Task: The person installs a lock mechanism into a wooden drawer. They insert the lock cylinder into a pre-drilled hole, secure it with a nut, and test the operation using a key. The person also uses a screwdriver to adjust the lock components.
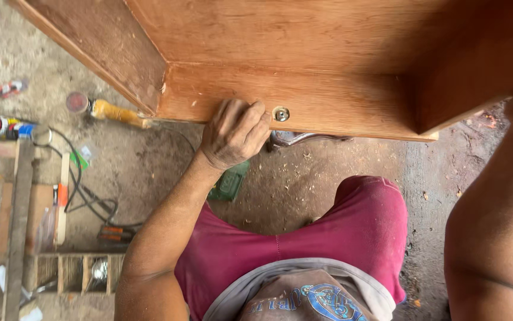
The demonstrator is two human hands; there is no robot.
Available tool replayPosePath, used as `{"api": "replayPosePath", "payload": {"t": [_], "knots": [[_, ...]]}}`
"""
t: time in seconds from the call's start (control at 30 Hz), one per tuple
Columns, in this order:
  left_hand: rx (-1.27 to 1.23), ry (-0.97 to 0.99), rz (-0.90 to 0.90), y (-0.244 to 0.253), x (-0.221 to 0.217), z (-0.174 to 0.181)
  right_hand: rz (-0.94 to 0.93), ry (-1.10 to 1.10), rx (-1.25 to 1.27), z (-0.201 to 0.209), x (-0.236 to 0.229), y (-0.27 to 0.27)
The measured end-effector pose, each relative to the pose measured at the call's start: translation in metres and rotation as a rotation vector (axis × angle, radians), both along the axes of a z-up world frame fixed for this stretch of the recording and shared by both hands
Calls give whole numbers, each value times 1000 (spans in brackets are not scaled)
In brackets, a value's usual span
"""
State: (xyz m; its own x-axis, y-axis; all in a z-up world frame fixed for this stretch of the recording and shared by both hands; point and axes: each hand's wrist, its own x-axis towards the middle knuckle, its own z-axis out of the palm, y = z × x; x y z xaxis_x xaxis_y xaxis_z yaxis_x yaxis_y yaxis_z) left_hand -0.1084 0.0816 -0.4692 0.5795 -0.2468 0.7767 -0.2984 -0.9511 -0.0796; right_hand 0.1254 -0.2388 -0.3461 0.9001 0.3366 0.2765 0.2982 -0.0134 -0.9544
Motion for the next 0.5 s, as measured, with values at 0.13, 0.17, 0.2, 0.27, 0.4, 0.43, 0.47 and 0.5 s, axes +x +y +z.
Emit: {"api": "replayPosePath", "payload": {"t": [0.13,0.17,0.2,0.27,0.4,0.43,0.47,0.5], "knots": [[39,-35,-63,6,8,-5,-80,-54,56,11,-21,-5],[30,-32,-82,6,9,-7,-94,-55,65,13,-28,-5],[56,-36,-87,7,10,-9,-114,-61,78,14,-33,-6],[102,-41,-102,8,12,-13,-152,-60,98,15,-46,-9],[133,-21,-110,5,12,-21,-199,-56,93,19,-53,-12],[159,1,-101,6,13,-20,-216,-52,101,19,-57,-12],[186,23,-91,6,14,-19,-238,-48,106,18,-61,-12],[214,25,-92,6,15,-18,-251,-44,114,18,-65,-12]]}}
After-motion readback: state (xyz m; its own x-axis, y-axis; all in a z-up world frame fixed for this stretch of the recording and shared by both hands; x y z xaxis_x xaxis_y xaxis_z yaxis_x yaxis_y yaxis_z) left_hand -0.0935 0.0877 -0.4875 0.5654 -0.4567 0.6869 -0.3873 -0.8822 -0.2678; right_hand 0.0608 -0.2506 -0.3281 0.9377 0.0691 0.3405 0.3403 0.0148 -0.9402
